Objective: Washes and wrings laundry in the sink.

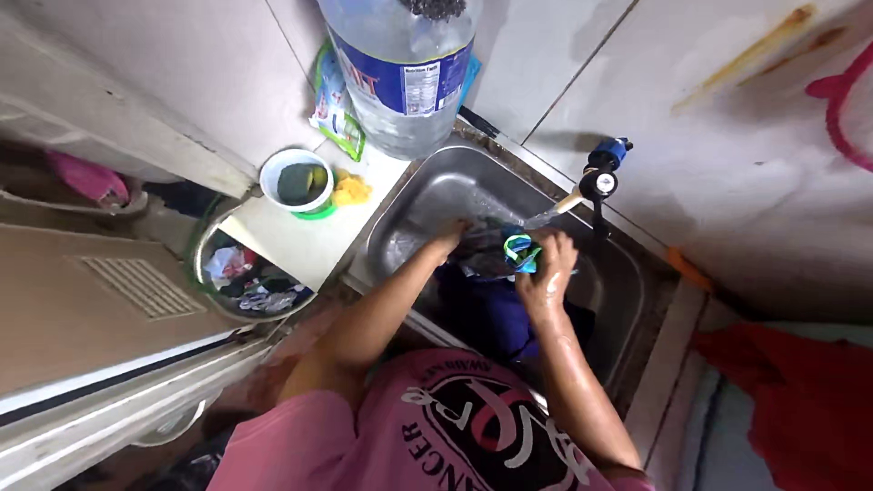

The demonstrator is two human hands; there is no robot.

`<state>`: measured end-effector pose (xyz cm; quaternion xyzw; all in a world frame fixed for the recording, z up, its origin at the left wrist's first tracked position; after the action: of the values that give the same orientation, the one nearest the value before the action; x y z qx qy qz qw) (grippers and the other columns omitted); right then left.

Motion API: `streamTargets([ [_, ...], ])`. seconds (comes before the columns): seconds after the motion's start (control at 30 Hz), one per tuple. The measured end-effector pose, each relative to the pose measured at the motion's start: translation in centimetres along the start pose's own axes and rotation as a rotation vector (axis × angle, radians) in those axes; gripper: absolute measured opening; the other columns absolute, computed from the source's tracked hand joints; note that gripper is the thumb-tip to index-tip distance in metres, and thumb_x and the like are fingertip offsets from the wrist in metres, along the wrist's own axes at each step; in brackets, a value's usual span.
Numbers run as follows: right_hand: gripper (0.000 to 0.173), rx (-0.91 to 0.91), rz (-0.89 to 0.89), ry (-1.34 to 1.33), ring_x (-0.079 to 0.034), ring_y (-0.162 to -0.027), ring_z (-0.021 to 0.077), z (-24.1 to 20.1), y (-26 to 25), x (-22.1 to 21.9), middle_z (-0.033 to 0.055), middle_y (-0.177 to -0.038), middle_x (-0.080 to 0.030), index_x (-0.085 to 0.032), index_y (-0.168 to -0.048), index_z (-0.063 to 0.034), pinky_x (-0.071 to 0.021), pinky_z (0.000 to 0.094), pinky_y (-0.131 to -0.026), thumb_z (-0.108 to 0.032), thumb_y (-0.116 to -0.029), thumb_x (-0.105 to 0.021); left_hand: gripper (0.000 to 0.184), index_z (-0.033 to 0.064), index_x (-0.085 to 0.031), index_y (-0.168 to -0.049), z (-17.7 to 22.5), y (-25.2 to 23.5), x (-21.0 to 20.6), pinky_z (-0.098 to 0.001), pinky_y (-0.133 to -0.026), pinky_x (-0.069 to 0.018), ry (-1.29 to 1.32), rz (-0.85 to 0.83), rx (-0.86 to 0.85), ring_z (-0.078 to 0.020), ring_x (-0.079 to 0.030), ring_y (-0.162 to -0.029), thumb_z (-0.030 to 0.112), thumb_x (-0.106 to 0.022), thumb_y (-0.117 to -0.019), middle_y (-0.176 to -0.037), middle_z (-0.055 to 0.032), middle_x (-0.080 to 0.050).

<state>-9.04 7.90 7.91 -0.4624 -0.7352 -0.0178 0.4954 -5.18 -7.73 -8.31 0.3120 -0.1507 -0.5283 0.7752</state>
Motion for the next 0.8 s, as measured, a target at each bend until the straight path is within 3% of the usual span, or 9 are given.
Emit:
streamTargets([
  [0.07,0.027,0.157,0.115,0.108,-0.063,-0.095,0.0435,-3.2,-1.3,2.4,0.0245,-0.106,-0.067,-0.072,-0.105,-0.0041,-0.0446,0.0570,-0.077,-0.022,-0.0851,-0.065,0.046,0.0088,-0.053,-0.141,1.9,0.4,0.1,-0.0416,-0.085,-0.0511,0.072,-0.024,-0.054,-0.0222,-0.059,-0.105,0.039,-0.038,-0.1101,-0.129,-0.0147,-0.058],
  [0.2,0.026,0.191,0.194,0.250,-0.062,-0.095,0.0417,-3.0,-1.1,0.6,0.0214,-0.102,-0.068,-0.073,-0.099,-0.0089,-0.0422,0.0565,-0.080,-0.027,-0.0815,-0.067,0.046,0.0001,-0.054,-0.138,3.5,-0.3,1.6,-0.0459,-0.100,-0.0460,0.108,0.088,-0.213,-0.0269,-0.054,-0.122,0.031,-0.031,-0.1124,-0.139,-0.0191,-0.054],
  [0.3,0.036,-0.014,-0.051,0.241,-0.063,-0.107,0.0497,3.4,1.2,-7.1,0.0257,-0.114,-0.068,-0.075,-0.105,-0.0070,-0.0425,0.0698,-0.089,-0.024,-0.0734,-0.079,0.046,-0.0064,-0.058,-0.132,1.1,-1.1,1.5,-0.0497,-0.105,-0.0463,-0.086,0.373,-0.334,-0.0351,-0.057,-0.124,0.026,-0.030,-0.1125,-0.133,-0.0264,-0.059],
  [0.37,0.048,-0.204,-0.315,0.213,-0.054,-0.124,0.0560,8.5,3.5,-12.3,0.0311,-0.133,-0.060,-0.071,-0.122,-0.0062,-0.0335,0.0785,-0.100,-0.025,-0.0794,-0.079,0.046,-0.0034,-0.052,-0.142,-0.2,-1.2,-0.6,-0.0550,-0.115,-0.0375,-0.369,0.355,-0.408,-0.0420,-0.047,-0.137,0.025,-0.031,-0.1123,-0.145,-0.0287,-0.050],
  [0.47,0.056,-0.291,-0.395,0.235,-0.052,-0.125,0.0594,11.6,4.2,-14.5,0.0351,-0.132,-0.059,-0.067,-0.128,-0.0018,-0.0362,0.0781,-0.097,-0.026,-0.0786,-0.075,0.041,0.0084,-0.061,-0.141,-1.5,-3.4,-3.6,-0.0596,-0.114,-0.0341,-0.694,0.376,-0.578,-0.0430,-0.045,-0.140,0.020,-0.040,-0.1070,-0.152,-0.0234,-0.048],
  [0.57,0.058,-0.395,-0.498,0.318,-0.056,-0.125,0.0557,12.8,2.7,-15.2,0.0334,-0.130,-0.062,-0.066,-0.129,-0.0004,-0.0408,0.0742,-0.097,-0.033,-0.0820,-0.076,0.037,0.0064,-0.072,-0.122,-1.2,-6.2,-3.9,-0.0596,-0.103,-0.0431,-0.893,0.439,-0.658,-0.0446,-0.057,-0.124,0.018,-0.041,-0.1034,-0.131,-0.0235,-0.063],
  [0.63,0.065,-0.550,-0.685,0.321,-0.050,-0.135,0.0490,14.2,1.0,-16.0,0.0292,-0.142,-0.055,-0.058,-0.139,-0.0030,-0.0392,0.0684,-0.107,-0.033,-0.0844,-0.076,0.039,0.0025,-0.072,-0.118,-0.1,-8.1,-3.8,-0.0574,-0.098,-0.0493,-0.969,0.429,-0.571,-0.0420,-0.064,-0.116,0.022,-0.040,-0.1064,-0.122,-0.0226,-0.069],
  [0.7,0.069,-0.621,-0.732,0.265,-0.048,-0.138,0.0451,15.2,-0.6,-16.2,0.0269,-0.144,-0.054,-0.054,-0.144,-0.0037,-0.0362,0.0653,-0.111,-0.033,-0.0861,-0.076,0.044,0.0002,-0.068,-0.125,1.4,-9.5,-3.8,-0.0571,-0.101,-0.0485,-0.996,0.309,-0.395,-0.0400,-0.064,-0.119,0.027,-0.036,-0.1109,-0.125,-0.0224,-0.068],
  [0.8,0.061,-0.683,-0.850,0.269,-0.062,-0.121,0.0478,15.6,-3.6,-15.7,0.0295,-0.130,-0.064,-0.053,-0.144,-0.0008,-0.0462,0.0673,-0.099,-0.039,-0.0978,-0.064,0.043,-0.0001,-0.067,-0.124,4.3,-10.9,-4.1,-0.0603,-0.099,-0.0485,-1.090,0.156,-0.199,-0.0419,-0.064,-0.119,0.030,-0.040,-0.1106,-0.124,-0.0244,-0.068],
])
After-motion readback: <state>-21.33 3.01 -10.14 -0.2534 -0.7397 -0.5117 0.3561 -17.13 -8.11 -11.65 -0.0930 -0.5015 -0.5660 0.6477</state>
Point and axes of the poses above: each hand's wrist, its own y-axis away from the middle knuckle, its own x-axis out of the back of the hand, z = x × y, the point moved 6 cm from there along -y, towards the middle knuckle
